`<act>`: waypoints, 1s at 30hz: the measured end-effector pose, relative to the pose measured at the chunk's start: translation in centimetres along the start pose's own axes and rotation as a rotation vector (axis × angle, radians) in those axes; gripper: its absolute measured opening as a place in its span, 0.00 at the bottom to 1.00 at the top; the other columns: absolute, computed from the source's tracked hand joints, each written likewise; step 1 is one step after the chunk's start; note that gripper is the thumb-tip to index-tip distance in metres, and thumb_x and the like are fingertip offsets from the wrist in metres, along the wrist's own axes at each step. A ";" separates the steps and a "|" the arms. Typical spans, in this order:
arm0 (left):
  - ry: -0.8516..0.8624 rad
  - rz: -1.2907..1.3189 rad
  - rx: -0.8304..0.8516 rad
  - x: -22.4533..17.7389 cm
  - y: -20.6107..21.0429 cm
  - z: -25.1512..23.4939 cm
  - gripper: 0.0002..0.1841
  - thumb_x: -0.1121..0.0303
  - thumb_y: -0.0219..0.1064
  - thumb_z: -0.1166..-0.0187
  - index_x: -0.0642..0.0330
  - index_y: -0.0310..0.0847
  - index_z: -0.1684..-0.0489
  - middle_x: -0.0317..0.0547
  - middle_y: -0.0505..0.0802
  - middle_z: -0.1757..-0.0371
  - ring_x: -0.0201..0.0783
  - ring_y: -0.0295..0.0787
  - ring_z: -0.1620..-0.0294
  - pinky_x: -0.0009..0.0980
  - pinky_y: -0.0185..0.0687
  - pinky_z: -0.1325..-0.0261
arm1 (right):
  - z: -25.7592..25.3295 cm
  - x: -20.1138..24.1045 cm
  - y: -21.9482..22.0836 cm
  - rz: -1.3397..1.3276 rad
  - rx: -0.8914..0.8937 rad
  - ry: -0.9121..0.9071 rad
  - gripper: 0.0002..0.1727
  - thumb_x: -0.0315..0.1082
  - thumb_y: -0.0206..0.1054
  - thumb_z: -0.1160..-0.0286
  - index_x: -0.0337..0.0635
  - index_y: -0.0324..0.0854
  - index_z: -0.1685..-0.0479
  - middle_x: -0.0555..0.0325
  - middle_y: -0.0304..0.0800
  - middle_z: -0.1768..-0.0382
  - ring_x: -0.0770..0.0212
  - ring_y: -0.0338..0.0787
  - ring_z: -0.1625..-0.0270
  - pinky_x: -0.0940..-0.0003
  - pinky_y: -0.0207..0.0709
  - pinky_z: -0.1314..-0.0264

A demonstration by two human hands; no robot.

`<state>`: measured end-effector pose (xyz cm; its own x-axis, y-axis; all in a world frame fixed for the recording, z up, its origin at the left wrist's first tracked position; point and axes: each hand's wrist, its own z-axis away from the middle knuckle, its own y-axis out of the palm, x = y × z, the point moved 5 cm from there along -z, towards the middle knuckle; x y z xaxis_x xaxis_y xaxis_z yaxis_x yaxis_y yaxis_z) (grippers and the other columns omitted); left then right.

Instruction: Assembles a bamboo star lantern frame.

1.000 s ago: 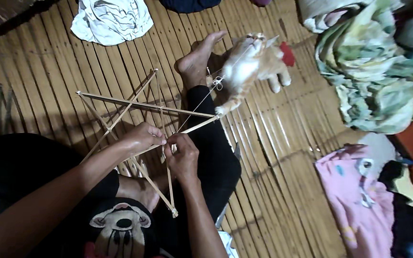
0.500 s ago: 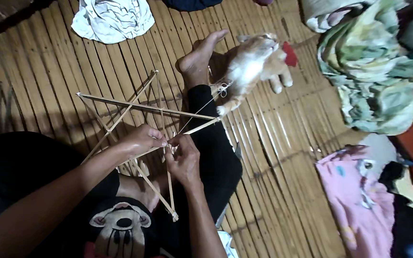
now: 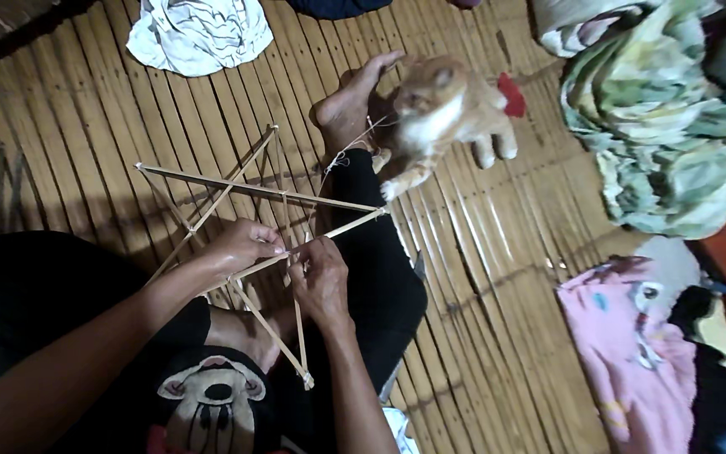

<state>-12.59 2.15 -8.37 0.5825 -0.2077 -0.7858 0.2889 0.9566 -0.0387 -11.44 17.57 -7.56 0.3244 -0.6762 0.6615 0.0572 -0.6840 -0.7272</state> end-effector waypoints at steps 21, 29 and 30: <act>0.089 -0.090 -0.071 1.3 0.1 -0.5 0.03 0.75 0.69 0.19 0.62 0.90 0.60 0.38 0.91 0.69 0.25 0.83 0.69 0.23 0.77 0.62 | 0.1 -0.1 0.4 0.086 0.074 0.108 0.06 0.29 0.73 0.38 0.33 0.86 0.71 0.49 0.84 0.70 0.50 0.87 0.68 0.54 0.82 0.68; 0.083 -0.234 -0.038 0.9 0.9 0.0 0.06 0.69 0.71 0.18 0.60 0.87 0.51 0.37 0.88 0.67 0.26 0.78 0.69 0.27 0.76 0.59 | -1.5 -1.0 -4.0 -0.072 0.134 0.163 0.08 0.32 0.71 0.28 0.35 0.90 0.62 0.49 0.91 0.61 0.58 0.90 0.63 0.59 0.86 0.58; 0.087 -0.238 -0.040 0.9 0.9 0.0 0.07 0.69 0.72 0.19 0.60 0.87 0.52 0.36 0.87 0.68 0.25 0.76 0.71 0.26 0.74 0.61 | -2.3 -1.5 -5.8 -0.047 0.031 0.148 0.08 0.32 0.71 0.30 0.35 0.89 0.67 0.49 0.91 0.62 0.58 0.90 0.63 0.60 0.86 0.58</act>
<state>-11.79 2.85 -9.06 0.4341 -0.4110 -0.8016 0.3784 0.8908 -0.2517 -14.42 21.86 -3.91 0.1785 -0.6783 0.7127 0.0991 -0.7083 -0.6989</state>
